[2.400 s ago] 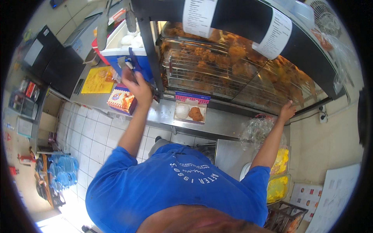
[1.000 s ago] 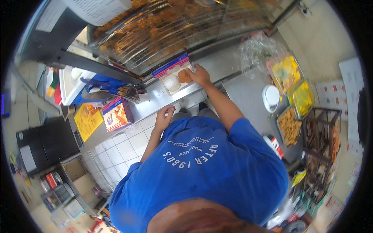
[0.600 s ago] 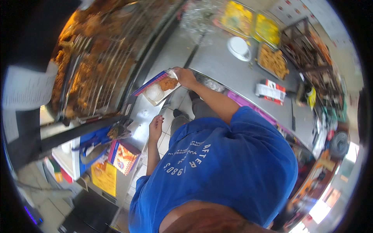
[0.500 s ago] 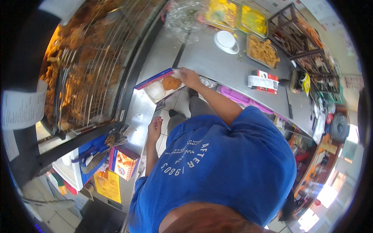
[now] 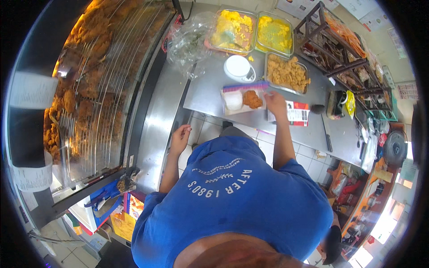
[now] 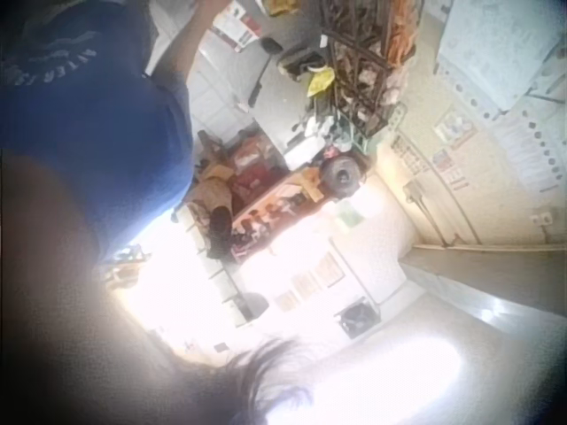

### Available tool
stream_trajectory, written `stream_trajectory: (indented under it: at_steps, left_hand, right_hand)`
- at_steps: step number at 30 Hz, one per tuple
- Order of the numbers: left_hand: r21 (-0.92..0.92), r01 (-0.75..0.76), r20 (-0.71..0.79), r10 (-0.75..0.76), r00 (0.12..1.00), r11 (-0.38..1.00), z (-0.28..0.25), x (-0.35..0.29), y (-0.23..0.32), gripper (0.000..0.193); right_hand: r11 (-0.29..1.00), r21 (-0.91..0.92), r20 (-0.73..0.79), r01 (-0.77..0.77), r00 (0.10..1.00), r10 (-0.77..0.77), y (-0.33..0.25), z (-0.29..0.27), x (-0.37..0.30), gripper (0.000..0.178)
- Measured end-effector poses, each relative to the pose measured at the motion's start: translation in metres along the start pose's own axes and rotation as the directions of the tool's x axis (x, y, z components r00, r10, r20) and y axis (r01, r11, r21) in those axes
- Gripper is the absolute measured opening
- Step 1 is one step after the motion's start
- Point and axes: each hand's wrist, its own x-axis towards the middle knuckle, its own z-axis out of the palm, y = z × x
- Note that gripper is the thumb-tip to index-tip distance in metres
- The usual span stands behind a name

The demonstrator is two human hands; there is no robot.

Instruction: The person assembles food orders by placing buns and fried chicken pieces into takeaway boxes, adding scrambled eggs, and closing the boxes. The person handles multiple boxes sequentially and uses tongs and a scoop to transfer food items.

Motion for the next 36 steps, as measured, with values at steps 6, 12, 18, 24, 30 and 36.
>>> stream_trajectory:
  at_steps: [6,12,18,24,30,36]
  left_hand:
    - [-0.004,-0.134,-0.017,0.134,0.991,0.991,0.044,0.090,0.093,0.028]
    - [0.110,-0.255,0.311,0.211,0.927,0.961,0.089,0.208,0.155,0.036]
    - [0.274,-0.205,0.471,0.055,0.881,0.940,0.103,0.284,0.198,0.057]
    - [0.078,-0.467,-0.028,0.470,0.882,0.881,0.085,0.349,0.183,0.078]
    - [0.299,-0.324,0.018,0.334,0.942,0.897,0.062,0.381,0.161,0.051]
    - [0.215,-0.180,-0.110,0.207,0.972,0.960,0.075,0.391,0.137,0.031]
  right_hand:
    - [0.805,0.367,-0.408,0.467,0.858,-0.312,-0.069,-0.075,0.104,0.033]
    - [0.764,-0.022,0.097,0.644,0.762,-0.640,-0.130,-0.013,0.229,0.031]
    - [0.805,-0.285,0.362,0.521,0.836,-0.413,-0.168,0.045,0.266,0.027]
    - [0.823,-0.187,0.303,0.536,0.829,-0.471,-0.142,0.055,0.282,0.028]
    - [0.793,-0.102,0.282,0.601,0.782,-0.556,-0.141,0.041,0.281,0.027]
    - [0.623,-0.355,0.312,0.697,0.716,-0.624,-0.195,0.022,0.270,0.020]
